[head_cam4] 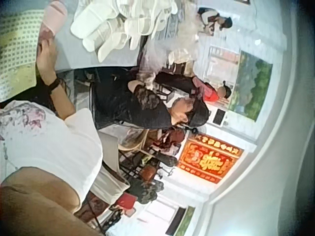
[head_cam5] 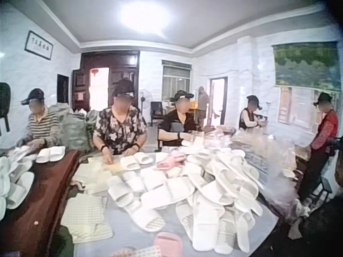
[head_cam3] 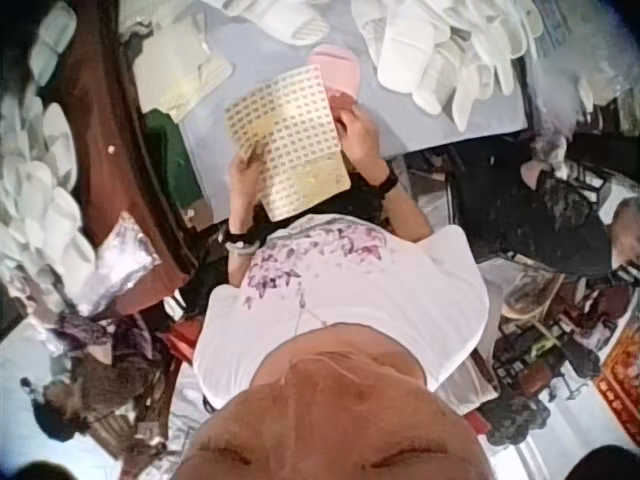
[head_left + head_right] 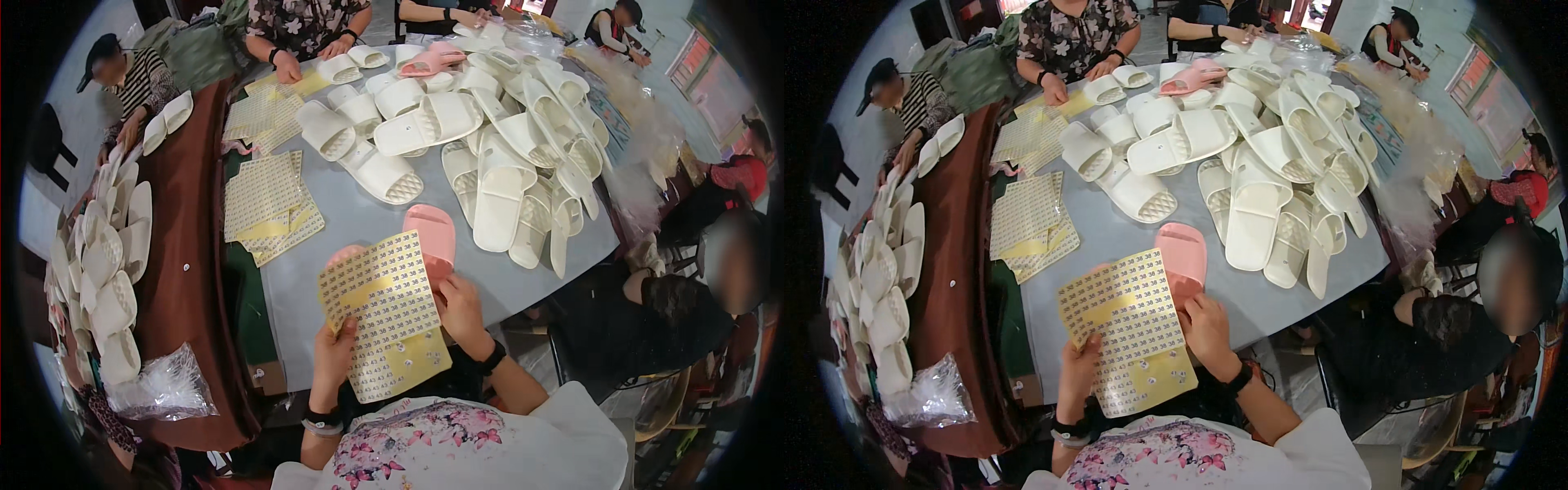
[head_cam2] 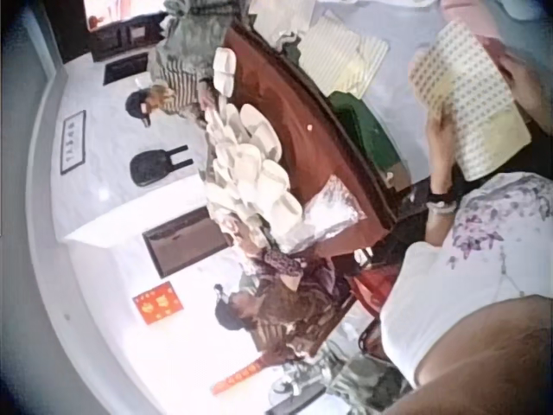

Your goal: Applying size labels to the inside of slippers.

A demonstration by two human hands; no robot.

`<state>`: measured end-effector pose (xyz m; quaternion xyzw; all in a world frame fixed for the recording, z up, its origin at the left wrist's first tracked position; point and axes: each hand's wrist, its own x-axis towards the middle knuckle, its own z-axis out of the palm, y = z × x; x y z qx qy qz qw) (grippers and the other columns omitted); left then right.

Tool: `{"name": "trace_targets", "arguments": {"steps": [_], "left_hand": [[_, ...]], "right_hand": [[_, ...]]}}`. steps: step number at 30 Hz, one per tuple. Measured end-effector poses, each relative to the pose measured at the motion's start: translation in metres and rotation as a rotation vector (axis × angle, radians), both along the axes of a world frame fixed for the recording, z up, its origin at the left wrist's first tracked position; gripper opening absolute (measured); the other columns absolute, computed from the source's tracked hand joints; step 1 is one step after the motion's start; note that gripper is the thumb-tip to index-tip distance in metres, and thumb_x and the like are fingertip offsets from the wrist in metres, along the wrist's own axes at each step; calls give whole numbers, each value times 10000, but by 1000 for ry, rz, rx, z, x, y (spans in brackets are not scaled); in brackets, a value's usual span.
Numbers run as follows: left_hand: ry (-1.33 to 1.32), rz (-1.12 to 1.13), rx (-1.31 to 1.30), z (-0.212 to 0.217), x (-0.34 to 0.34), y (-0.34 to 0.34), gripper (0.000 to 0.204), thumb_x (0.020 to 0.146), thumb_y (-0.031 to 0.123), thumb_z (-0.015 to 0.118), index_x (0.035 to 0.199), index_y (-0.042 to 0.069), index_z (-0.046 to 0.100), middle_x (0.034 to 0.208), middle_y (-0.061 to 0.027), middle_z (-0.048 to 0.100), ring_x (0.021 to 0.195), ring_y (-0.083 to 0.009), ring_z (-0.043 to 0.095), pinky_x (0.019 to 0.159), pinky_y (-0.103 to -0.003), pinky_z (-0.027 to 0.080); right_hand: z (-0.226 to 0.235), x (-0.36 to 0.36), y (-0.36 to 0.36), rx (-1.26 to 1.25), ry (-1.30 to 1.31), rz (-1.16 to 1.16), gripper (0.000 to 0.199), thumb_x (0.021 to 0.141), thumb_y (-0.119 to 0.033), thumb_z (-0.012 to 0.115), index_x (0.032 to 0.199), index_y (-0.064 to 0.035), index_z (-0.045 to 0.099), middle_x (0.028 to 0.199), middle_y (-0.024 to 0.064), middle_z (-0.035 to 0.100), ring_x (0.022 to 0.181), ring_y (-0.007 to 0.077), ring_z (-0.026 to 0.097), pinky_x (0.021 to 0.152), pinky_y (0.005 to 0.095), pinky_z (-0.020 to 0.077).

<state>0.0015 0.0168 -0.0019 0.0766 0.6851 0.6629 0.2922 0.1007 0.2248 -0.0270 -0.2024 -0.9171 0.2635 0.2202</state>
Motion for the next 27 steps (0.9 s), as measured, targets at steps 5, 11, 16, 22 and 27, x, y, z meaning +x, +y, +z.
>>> {"name": "trace_targets", "arguments": {"steps": [5, 11, 16, 22, 27], "left_hand": [[-116, -33, 93, 21, -1, 2, 239, 902, 183, 514, 1022, -22, 542, 920, -45, 601, 795, -85, 552, 678, -227, 460], [-349, -50, 239, 5, 6, 17, 264, 901, 172, 505, 1058, -40, 492, 962, -91, 602, 786, -138, 599, 675, -258, 505], [-407, -34, 241, -4, 9, 29, 271, 902, 171, 501, 1074, -37, 478, 973, -100, 603, 791, -146, 606, 672, -261, 511], [-339, -39, 220, -10, 7, 32, 276, 899, 196, 514, 1045, -37, 493, 931, -76, 605, 770, -111, 590, 663, -235, 499], [-290, -51, 174, -13, 7, 33, 274, 899, 208, 517, 1036, -30, 509, 912, -66, 611, 755, -102, 588, 638, -223, 490]], "right_hand": [[5, -1, 1, -8, 58, 76, 157, 751, -125, 574, 891, -53, 573, 802, 74, 517, 822, 262, 520, 698, 364, 365], [18, -2, 0, -341, -11, 102, 202, 758, -152, 594, 904, -18, 554, 958, 121, 549, 910, 310, 527, 742, 422, 397], [2, -5, -6, -678, 91, 75, 259, 770, -155, 591, 976, -12, 527, 983, 156, 545, 910, 335, 529, 746, 420, 417], [-6, 0, -13, -703, 114, 70, 273, 772, -155, 590, 992, -11, 518, 972, 158, 547, 901, 335, 532, 743, 414, 419], [-15, 10, -10, -735, 128, 83, 285, 773, -156, 589, 1005, -11, 512, 963, 160, 548, 893, 335, 534, 740, 409, 422]]}}
